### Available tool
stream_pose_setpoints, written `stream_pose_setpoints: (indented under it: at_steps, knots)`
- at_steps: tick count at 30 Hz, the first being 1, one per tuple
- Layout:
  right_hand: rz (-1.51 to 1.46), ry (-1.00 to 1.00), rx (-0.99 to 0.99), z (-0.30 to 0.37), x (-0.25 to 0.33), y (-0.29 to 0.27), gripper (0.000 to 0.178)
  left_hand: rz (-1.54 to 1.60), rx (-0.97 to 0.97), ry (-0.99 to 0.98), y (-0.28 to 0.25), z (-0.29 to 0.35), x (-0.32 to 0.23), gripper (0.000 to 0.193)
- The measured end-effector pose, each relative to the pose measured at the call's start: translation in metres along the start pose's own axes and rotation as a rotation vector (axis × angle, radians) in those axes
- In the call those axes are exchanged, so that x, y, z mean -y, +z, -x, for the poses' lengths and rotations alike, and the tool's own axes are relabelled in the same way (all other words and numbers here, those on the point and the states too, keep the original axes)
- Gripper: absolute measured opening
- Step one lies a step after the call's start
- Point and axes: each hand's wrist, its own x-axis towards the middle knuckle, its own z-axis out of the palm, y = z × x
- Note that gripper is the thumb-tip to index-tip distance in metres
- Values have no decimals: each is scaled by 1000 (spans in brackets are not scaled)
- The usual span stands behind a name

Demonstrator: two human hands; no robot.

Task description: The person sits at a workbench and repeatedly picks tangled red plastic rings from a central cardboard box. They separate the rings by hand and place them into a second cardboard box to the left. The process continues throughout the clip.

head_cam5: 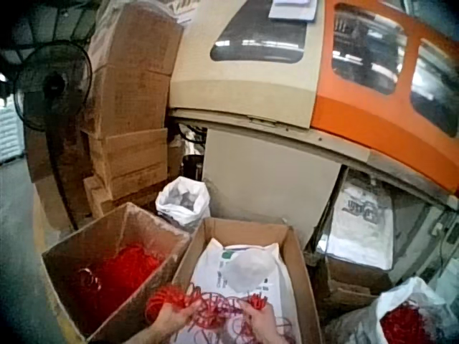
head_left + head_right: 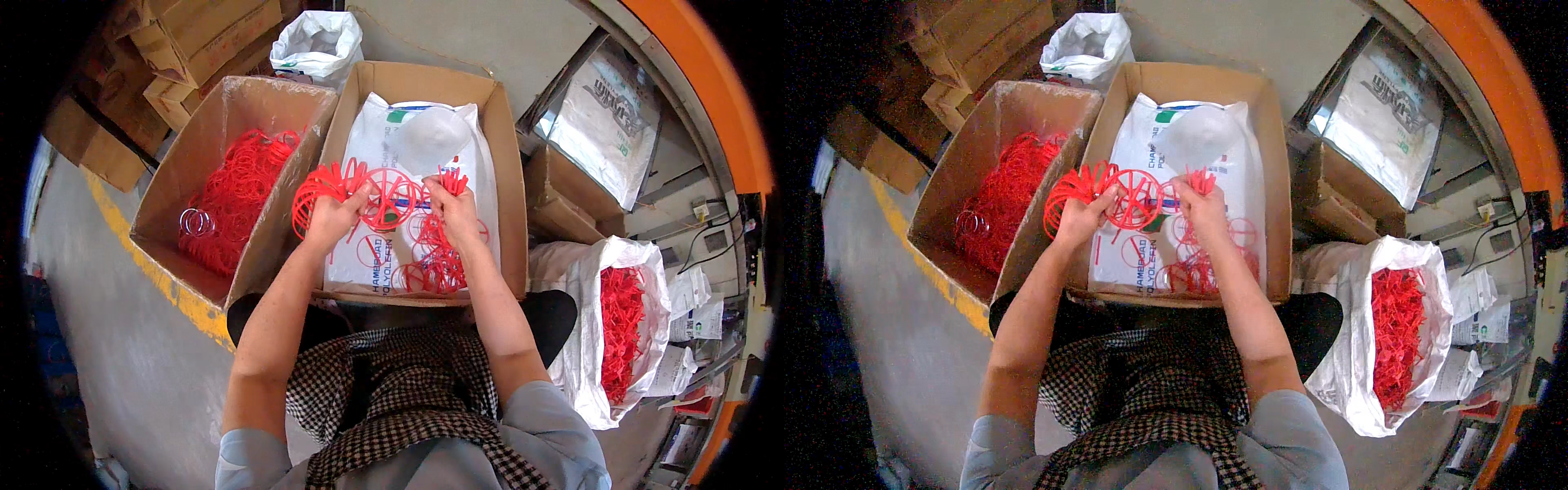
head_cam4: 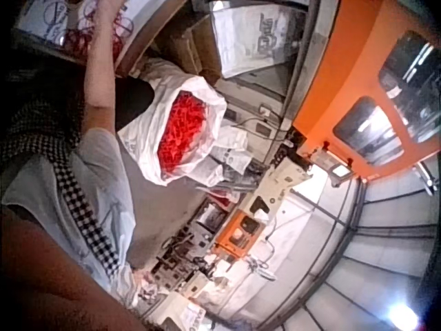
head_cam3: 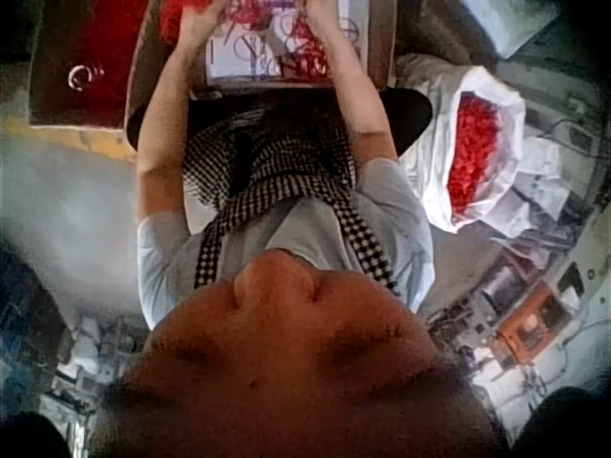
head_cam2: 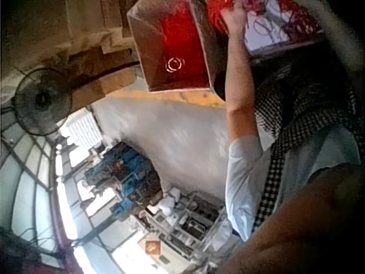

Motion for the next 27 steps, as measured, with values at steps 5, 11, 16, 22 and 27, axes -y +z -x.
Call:
stream_pose_setpoints:
  at_steps: [5,11,16,22,27]
  knots:
    - [71,92,290,1,9,7,12,33,0,-13,7,7,-20,15]
    - [-409,102,174,-16,-11,-3,14,60,37,-69,-4,0,-9,16]
    - [-198,161,388,4,1,15,12,88,-19,-7,6,4,-7,18]
    - [-46,53,439,2,4,32,18,-181,-186,199,16,4,5,20]
    - [175,-35,349,5,10,46,31,-422,-207,330,6,-5,36,23]
